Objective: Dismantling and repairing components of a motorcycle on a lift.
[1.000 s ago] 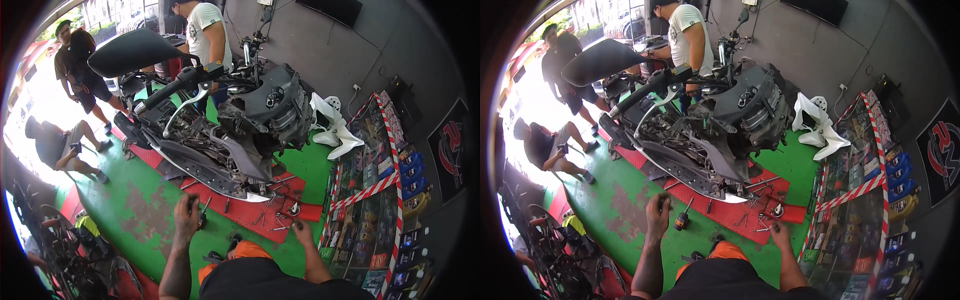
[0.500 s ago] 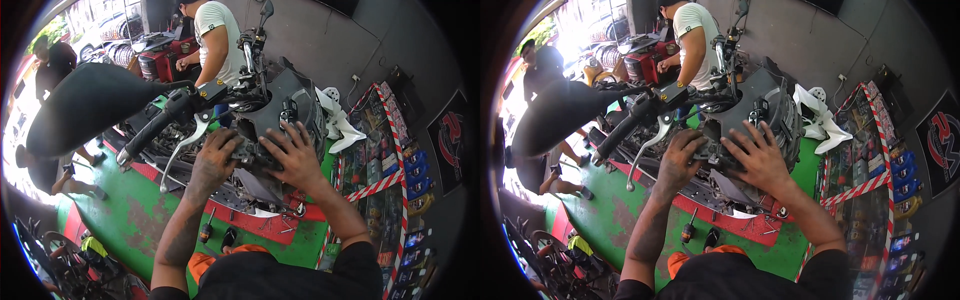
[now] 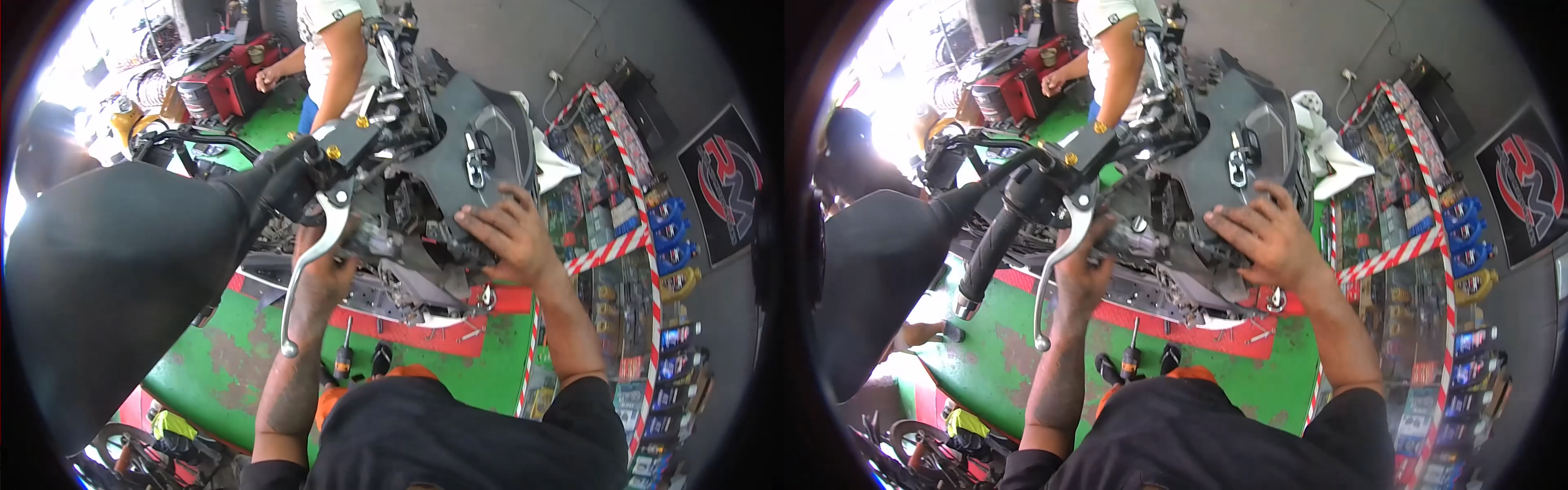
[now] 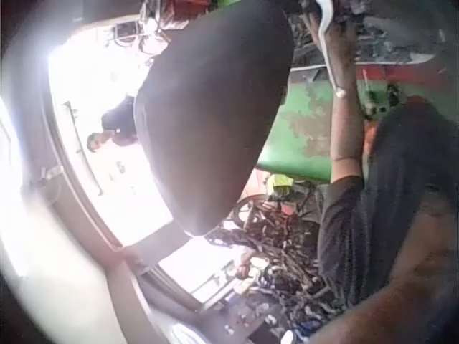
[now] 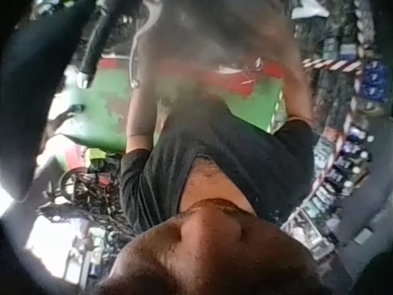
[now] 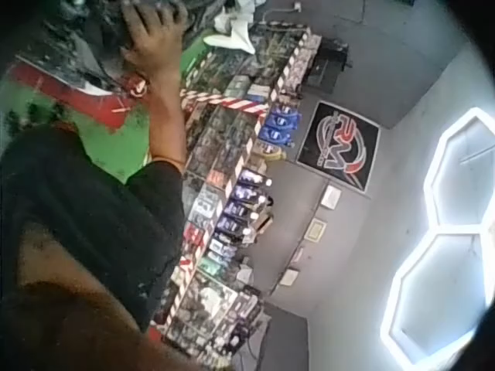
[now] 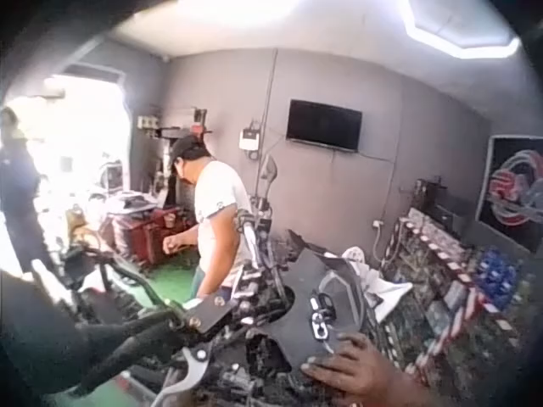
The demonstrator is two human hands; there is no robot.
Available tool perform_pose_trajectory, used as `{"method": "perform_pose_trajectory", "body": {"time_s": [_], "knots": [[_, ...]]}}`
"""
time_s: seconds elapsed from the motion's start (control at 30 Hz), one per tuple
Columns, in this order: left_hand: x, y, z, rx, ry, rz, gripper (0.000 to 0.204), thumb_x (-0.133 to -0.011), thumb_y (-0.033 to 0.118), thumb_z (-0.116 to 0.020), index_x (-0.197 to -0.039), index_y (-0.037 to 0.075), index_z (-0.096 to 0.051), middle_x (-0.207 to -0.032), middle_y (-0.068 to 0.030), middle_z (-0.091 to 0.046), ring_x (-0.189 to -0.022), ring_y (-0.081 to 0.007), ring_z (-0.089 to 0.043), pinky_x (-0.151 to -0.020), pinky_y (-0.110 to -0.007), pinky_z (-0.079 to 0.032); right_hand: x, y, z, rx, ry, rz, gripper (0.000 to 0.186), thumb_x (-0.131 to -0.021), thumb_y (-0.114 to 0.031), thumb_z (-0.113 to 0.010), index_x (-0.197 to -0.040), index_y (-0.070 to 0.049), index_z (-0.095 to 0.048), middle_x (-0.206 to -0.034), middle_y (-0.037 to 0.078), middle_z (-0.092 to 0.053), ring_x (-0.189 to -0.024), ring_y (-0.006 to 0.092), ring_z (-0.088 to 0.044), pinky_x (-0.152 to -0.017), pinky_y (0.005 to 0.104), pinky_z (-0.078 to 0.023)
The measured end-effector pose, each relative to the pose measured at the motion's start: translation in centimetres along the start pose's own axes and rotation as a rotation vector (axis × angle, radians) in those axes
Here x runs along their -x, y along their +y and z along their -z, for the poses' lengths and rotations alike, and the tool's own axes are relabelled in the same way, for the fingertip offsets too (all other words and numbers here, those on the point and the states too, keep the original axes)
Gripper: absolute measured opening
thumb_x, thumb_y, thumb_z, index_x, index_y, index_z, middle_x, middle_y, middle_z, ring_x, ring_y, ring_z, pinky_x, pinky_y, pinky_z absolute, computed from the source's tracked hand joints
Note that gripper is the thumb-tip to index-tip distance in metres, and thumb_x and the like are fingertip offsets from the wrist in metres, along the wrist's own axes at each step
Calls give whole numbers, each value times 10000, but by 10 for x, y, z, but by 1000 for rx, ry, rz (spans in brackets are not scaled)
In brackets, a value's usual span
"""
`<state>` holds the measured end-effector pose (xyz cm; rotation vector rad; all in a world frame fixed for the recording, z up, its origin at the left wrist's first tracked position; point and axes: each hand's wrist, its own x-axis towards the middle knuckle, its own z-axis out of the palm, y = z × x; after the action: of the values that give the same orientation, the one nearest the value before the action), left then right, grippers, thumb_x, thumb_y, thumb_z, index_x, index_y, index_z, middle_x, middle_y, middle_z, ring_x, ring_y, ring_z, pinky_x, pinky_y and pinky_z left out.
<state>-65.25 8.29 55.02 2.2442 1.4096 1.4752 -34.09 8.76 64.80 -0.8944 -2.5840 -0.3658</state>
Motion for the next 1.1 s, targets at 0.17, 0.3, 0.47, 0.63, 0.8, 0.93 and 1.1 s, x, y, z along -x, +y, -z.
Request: {"method": "perform_pose_trajectory", "body": {"time_s": [0.17,0.3,0.47,0.63,0.8,0.93,1.1], "knots": [[2,-17,-3,125,3,57,557,-752,-98,-680,-1285,63,-669,-1249,-156,-652,-1175,-302,-647,-982,-375,-524,6,-8,-11,13,79,-91,817,-546,-132,-820,-1342,-168,-640,-1267,13,-644,-1078,239,-621,-1166,529,-361],[-3,-36,-5,249,75,138,487,-772,-42,-714,-1251,33,-676,-1210,-172,-678,-1126,-321,-673,-940,-391,-538,61,-49,-62,48,381,-257,682,-695,-121,-814,-1347,-152,-615,-1370,89,-569,-1264,324,-546,-1107,518,-422],[-4,-38,3,228,66,161,367,-807,-17,-755,-1170,-19,-699,-1241,-180,-679,-1113,-308,-688,-956,-376,-533,104,-111,-117,-253,349,-755,571,-834,-232,-799,-1351,-106,-589,-1373,178,-545,-1246,395,-547,-1040,500,-467],[-3,-40,1,205,91,147,445,-811,-15,-734,-1251,23,-673,-1205,-158,-687,-1109,-303,-686,-949,-371,-527,103,-121,-127,-207,80,-877,408,-867,-340,-768,-1152,-52,-714,-1138,136,-692,-1080,362,-637,-907,456,-515],[-2,-59,0,317,137,131,434,-767,7,-759,-1193,22,-681,-1080,-124,-696,-947,-291,-696,-872,-376,-535,91,-106,-100,-342,126,-708,296,-873,-277,-766,-1041,-34,-745,-1016,129,-719,-935,318,-670,-834,424,-531],[-5,-34,-12,200,89,-8,481,-731,63,-795,-1200,69,-691,-1246,-122,-617,-1177,-343,-571,-970,-455,-512,79,-83,-25,28,420,-623,372,-787,-241,-832,-1099,-83,-705,-1104,121,-685,-1053,345,-640,-891,454,-512],[-11,-20,-10,233,53,3,511,-758,114,-819,-1245,66,-671,-1333,-142,-577,-1246,-348,-536,-1041,-448,-467,-1,-90,20,365,224,-419,611,-743,-395,-843,-1268,-153,-648,-1260,74,-618,-1235,338,-567,-1121,512,-378]]}}
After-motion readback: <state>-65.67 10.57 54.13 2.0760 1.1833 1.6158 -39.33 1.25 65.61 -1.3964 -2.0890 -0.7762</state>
